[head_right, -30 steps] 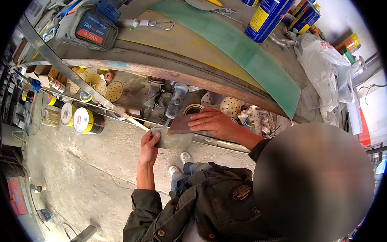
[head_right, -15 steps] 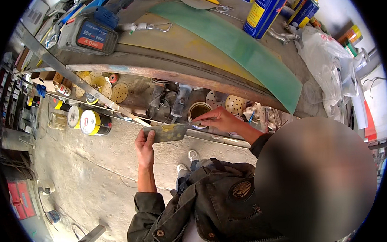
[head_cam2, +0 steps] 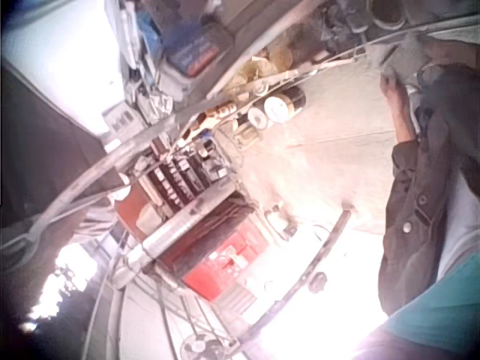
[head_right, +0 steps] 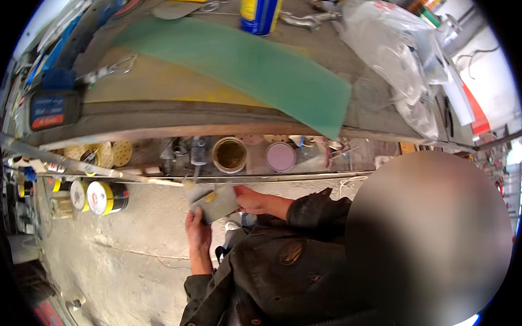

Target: The person sands a curved black car part with a yellow sanding block and sandpaper, then uses a pneumatic air gun to blow dust off the part. The person retrieves more sandpaper from a shelf and continues sanding the part.

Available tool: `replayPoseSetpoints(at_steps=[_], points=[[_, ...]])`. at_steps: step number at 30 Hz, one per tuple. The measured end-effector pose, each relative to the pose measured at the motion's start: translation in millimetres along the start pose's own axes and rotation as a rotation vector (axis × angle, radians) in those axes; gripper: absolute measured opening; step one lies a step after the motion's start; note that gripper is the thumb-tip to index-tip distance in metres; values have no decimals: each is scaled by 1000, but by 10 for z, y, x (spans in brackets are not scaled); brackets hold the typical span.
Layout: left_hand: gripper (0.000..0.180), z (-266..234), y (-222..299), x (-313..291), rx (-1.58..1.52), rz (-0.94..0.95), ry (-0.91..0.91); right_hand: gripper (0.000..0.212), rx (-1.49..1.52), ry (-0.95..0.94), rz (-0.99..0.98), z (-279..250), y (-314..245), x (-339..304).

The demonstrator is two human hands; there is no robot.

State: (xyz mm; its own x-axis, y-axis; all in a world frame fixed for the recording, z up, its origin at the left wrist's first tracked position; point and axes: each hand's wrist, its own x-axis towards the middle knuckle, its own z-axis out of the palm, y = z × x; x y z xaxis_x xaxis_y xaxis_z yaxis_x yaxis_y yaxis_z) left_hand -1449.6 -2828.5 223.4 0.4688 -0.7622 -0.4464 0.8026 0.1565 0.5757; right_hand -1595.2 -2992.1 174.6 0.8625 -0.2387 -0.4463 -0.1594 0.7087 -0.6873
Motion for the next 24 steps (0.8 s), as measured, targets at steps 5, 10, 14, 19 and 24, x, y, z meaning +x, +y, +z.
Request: replayPoseSetpoints(at_steps=[5,10,14,19,24], points=[[33,-293,187,-200,29,60,82,78,-1270,469,-118,-1199,-190,-158],[36,-525,483,-668,49,146,200,121,-1595,841,233,-1728,-339,-159],[35,-543,599,-943,21,194,296,129,-1589,901,394,-1794,-476,-53],[29,-653,642,-1247,18,258,389,120,-1559,864,106,-1372,-652,42],[28,-710,566,-1328,-35,290,446,119,-1731,684,-144,-837,-656,640]])
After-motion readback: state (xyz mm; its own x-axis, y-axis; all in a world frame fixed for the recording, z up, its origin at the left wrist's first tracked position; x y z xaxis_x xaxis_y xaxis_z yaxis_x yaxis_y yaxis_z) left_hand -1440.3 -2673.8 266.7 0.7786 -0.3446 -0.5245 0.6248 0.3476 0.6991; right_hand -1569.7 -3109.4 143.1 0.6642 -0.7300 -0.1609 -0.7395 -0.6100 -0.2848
